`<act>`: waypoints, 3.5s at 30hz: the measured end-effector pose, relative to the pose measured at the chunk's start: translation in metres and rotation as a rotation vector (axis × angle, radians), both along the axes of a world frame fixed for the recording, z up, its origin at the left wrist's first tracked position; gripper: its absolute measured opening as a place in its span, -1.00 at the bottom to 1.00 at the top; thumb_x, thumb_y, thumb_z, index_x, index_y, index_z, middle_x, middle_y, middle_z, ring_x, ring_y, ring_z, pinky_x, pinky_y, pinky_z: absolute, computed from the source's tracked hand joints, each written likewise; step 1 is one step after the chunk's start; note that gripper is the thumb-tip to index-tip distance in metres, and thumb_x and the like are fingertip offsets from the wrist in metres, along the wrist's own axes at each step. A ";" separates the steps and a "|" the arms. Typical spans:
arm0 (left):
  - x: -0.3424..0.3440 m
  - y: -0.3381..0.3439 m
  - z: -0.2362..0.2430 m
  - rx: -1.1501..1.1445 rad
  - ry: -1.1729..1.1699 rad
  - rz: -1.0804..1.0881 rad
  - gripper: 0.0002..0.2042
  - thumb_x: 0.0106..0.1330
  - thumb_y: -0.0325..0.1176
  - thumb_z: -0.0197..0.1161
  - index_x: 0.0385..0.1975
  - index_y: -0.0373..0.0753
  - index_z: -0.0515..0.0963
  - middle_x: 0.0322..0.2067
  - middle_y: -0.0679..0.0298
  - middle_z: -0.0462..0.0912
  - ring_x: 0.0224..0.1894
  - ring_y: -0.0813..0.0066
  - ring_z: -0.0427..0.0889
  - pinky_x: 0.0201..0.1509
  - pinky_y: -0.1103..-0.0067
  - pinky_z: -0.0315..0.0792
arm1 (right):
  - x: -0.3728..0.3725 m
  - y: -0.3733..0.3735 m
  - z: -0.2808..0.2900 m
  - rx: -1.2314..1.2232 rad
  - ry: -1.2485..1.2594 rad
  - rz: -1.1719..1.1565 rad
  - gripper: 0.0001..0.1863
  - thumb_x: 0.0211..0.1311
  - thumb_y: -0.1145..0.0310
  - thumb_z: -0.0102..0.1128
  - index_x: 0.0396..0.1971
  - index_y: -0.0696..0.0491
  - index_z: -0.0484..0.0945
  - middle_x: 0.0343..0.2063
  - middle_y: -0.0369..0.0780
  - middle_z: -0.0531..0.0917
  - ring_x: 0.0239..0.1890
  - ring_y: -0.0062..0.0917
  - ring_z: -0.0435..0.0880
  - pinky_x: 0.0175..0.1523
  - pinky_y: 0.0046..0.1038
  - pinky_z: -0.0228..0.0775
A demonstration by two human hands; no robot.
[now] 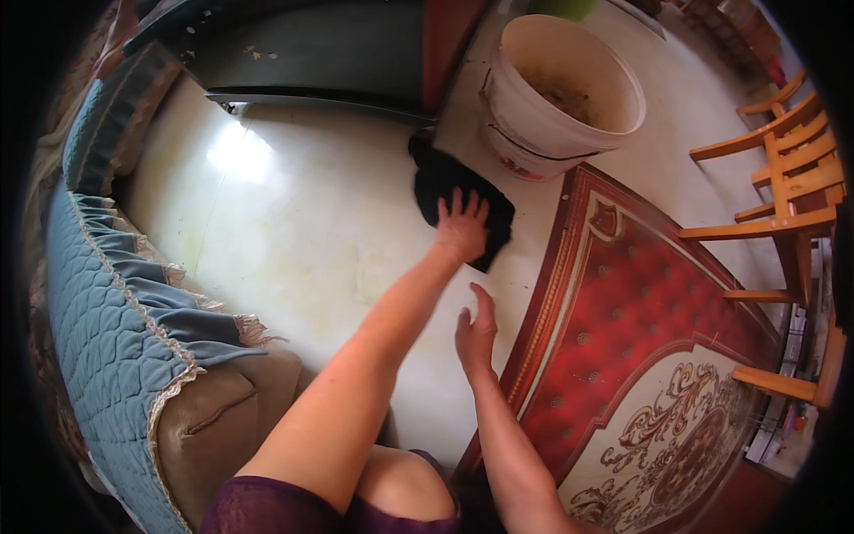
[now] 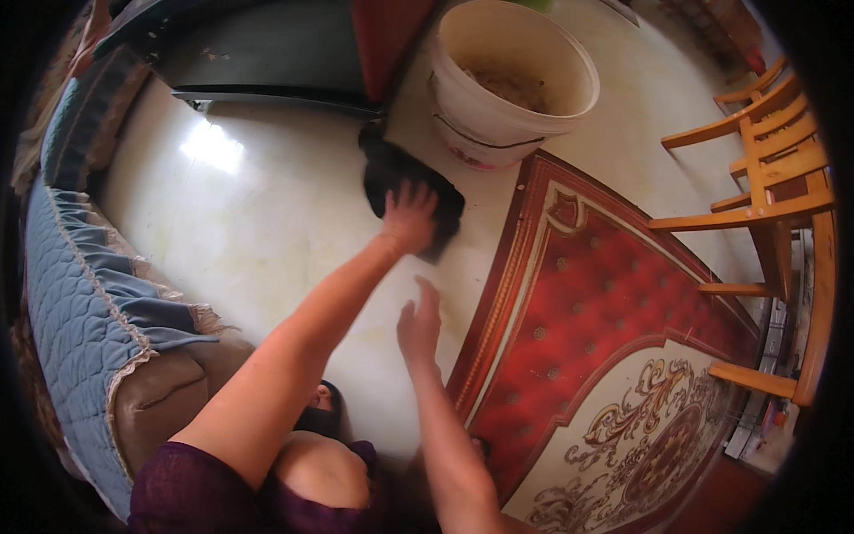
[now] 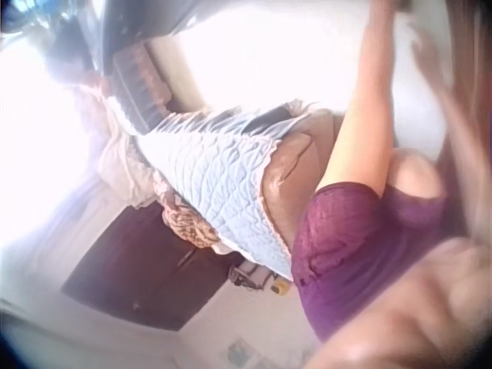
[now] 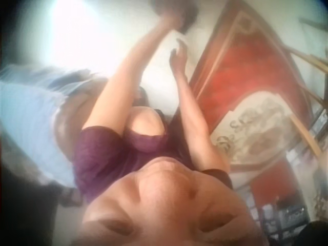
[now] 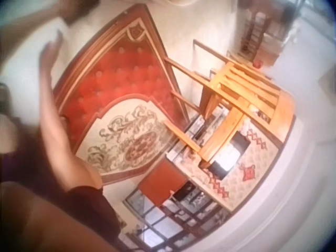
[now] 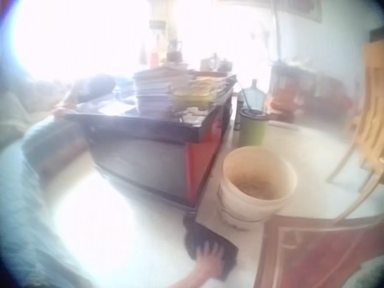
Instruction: The person wipes a small black cloth against a tiled floor, moving it in circles and back-and-forth motions around furniture and a bucket.
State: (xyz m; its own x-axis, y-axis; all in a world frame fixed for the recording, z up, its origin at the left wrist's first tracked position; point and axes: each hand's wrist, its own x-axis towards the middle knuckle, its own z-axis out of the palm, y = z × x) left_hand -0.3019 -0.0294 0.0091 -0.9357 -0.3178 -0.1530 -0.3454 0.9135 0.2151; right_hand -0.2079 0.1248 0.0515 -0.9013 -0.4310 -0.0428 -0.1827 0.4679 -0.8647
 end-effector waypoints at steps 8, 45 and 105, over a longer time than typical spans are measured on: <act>0.084 0.052 0.024 0.164 0.061 -0.270 -0.49 0.14 -0.20 0.11 0.13 -0.18 0.29 0.19 0.18 0.26 0.22 0.12 0.21 0.26 0.18 0.11 | -0.021 0.014 0.000 -0.015 0.092 -0.203 -0.58 0.02 0.66 -0.09 -0.05 0.12 0.39 -0.07 -0.06 0.49 0.05 -0.17 0.42 0.15 -0.27 0.24; 0.109 0.010 0.032 0.189 -0.073 -0.224 -0.40 0.13 -0.21 0.20 0.17 -0.28 0.23 0.22 0.08 0.23 0.26 0.12 0.18 0.22 0.29 0.22 | -0.081 0.018 0.001 0.611 0.184 0.738 -0.44 -0.05 0.50 0.04 0.08 0.08 0.39 0.26 -0.22 0.23 0.32 -0.30 0.13 0.29 -0.31 0.12; 0.174 0.100 0.051 0.332 -0.019 -0.296 -0.43 0.11 -0.47 0.04 0.20 -0.28 0.17 0.10 -0.01 0.32 0.10 0.06 0.32 0.14 0.30 0.26 | -0.035 0.154 -0.006 0.779 0.296 0.159 -0.50 0.02 0.47 0.05 0.06 -0.01 0.33 -0.09 -0.19 0.36 -0.08 -0.22 0.44 -0.10 -0.21 0.45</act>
State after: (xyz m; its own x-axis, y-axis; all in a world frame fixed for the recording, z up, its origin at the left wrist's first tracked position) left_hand -0.1284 0.0702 0.0601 -0.9752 0.0323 -0.2192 -0.0861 0.8562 0.5094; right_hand -0.2431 0.2788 0.0455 -0.8532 -0.4991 -0.1513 -0.4651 0.8594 -0.2124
